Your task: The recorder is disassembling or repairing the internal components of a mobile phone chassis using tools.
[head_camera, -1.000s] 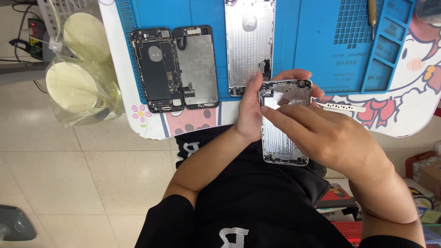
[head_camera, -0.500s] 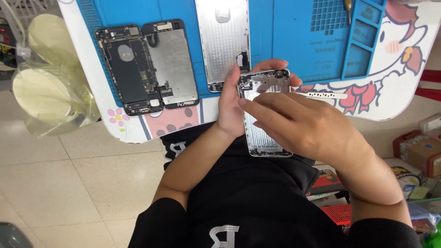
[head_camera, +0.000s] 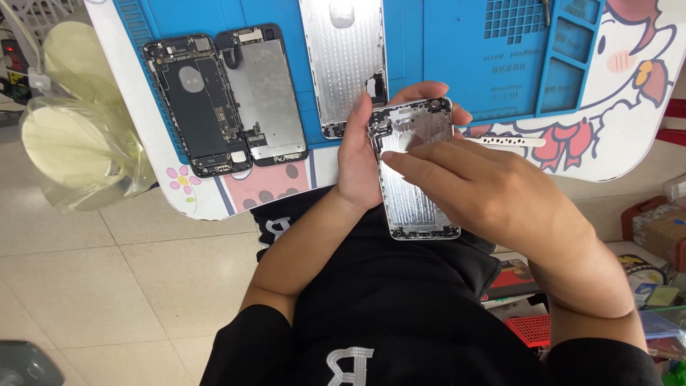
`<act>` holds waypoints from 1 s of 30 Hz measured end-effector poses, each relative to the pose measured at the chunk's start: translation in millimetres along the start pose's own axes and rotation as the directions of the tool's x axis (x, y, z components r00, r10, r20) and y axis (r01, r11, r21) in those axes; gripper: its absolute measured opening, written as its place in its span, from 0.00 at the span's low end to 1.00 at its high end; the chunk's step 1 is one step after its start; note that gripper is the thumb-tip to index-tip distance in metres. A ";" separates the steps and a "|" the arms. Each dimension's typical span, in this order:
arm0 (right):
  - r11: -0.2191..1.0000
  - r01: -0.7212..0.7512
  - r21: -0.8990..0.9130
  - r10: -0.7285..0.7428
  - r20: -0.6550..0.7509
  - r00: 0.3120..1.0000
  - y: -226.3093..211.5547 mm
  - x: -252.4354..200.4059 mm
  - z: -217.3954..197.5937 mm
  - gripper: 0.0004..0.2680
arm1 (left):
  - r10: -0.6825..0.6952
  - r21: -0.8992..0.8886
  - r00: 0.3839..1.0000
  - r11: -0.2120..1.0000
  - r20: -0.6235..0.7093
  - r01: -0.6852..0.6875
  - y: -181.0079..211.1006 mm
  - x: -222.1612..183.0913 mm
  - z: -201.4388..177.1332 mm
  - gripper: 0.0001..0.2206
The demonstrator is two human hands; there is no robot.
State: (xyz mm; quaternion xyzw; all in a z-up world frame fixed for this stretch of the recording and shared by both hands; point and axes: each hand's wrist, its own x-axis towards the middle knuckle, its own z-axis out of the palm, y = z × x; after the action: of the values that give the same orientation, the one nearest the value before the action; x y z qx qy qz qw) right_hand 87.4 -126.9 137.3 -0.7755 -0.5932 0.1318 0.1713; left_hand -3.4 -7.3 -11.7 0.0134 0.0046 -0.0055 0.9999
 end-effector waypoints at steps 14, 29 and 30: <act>0.980 -0.091 0.175 0.119 -0.156 0.981 5.3 1.6 -11.4 0.12 | -0.048 0.003 0.998 0.999 0.031 0.048 2.5 1.4 1.0 0.35; 0.957 -0.129 0.260 0.196 -0.251 0.948 15.0 -13.8 0.6 0.11 | -0.067 -0.016 0.997 0.998 0.048 0.068 4.7 1.9 3.3 0.35; 0.957 -0.132 0.260 0.199 -0.251 0.947 16.5 -16.5 2.2 0.11 | -0.070 -0.017 0.996 0.997 0.048 0.071 4.8 2.3 2.9 0.35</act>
State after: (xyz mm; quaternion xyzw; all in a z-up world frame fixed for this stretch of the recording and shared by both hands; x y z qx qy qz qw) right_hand 96.7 -146.5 128.4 -0.8071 -0.4758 0.1077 0.3325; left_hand -1.0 -2.6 -8.7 0.0038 -0.0184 -0.0408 0.9990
